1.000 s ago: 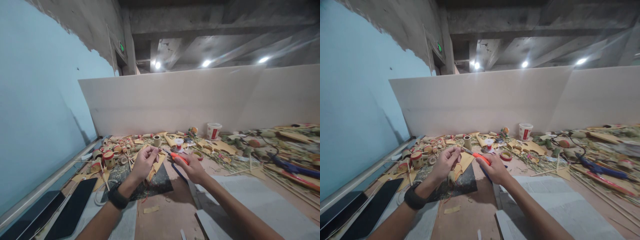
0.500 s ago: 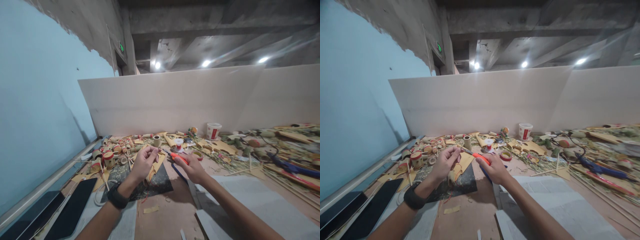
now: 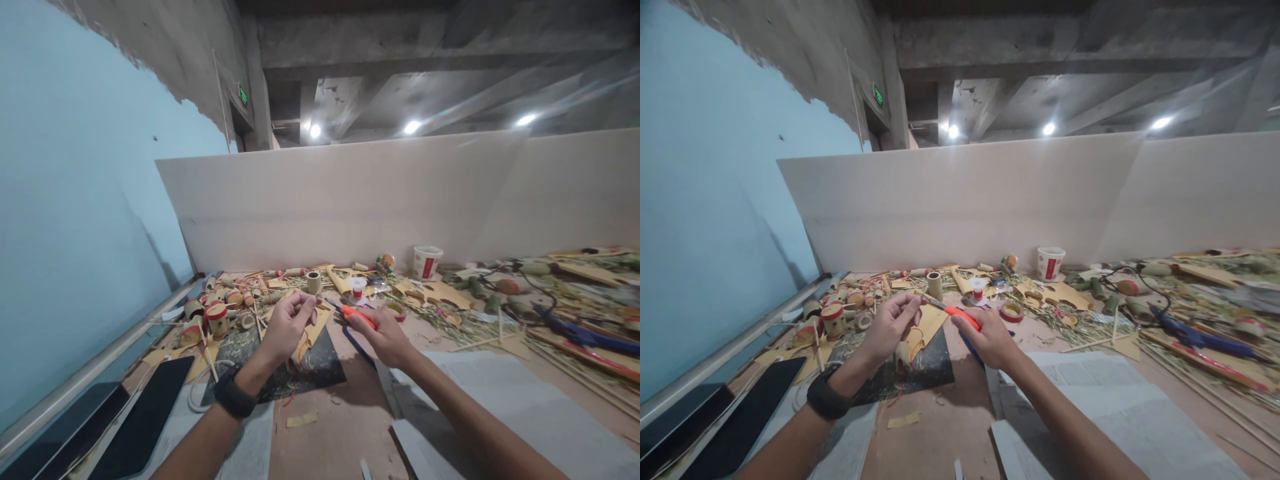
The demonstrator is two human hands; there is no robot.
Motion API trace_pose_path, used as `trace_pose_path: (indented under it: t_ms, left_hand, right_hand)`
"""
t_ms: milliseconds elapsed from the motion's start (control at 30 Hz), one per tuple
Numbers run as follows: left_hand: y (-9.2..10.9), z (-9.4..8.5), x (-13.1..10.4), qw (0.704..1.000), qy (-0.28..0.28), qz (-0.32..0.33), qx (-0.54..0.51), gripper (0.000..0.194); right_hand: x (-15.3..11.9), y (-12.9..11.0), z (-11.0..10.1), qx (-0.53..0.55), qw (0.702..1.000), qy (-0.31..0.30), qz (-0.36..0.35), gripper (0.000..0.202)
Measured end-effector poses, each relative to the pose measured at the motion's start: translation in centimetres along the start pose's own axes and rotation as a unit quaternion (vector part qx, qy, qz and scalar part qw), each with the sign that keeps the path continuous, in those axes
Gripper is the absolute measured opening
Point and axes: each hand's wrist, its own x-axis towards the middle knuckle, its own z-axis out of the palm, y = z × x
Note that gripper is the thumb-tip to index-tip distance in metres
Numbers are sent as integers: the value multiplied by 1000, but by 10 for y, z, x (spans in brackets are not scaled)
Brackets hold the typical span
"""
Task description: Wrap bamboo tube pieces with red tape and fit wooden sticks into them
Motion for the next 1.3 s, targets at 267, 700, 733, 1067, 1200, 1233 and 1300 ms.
trace_pose_path:
  t_ms: [267,700,733,1067,1200,1233,1300]
  left_hand:
    - [-2,0,0,1000,-3,0,2,43]
    - [-2,0,0,1000,-3,-2,4,40]
    - [-2,0,0,1000,-3,-1,2,40]
    - [0,0,0,1000,0,-3,-5,44]
    - [1,0,0,1000,-2,-3,-5,44]
    - [1,0,0,1000,-1,-4,-5,44]
    - [1,0,0,1000,0,-6,-3,44]
  right_hand:
    - [0,1,0,-3,1000,1,0,52]
    - [-1,1,0,-2,1000,-5,8,52]
    - [-1,1,0,-1,1000,-4,7,52]
    - [0,0,0,6,1000,-4,9,51]
    - [0,1,0,2,1000,-5,9,52]
    - [0,0,-1,0,1000,-6,8,52]
    - [0,0,-1,-2,1000,-7,7,52]
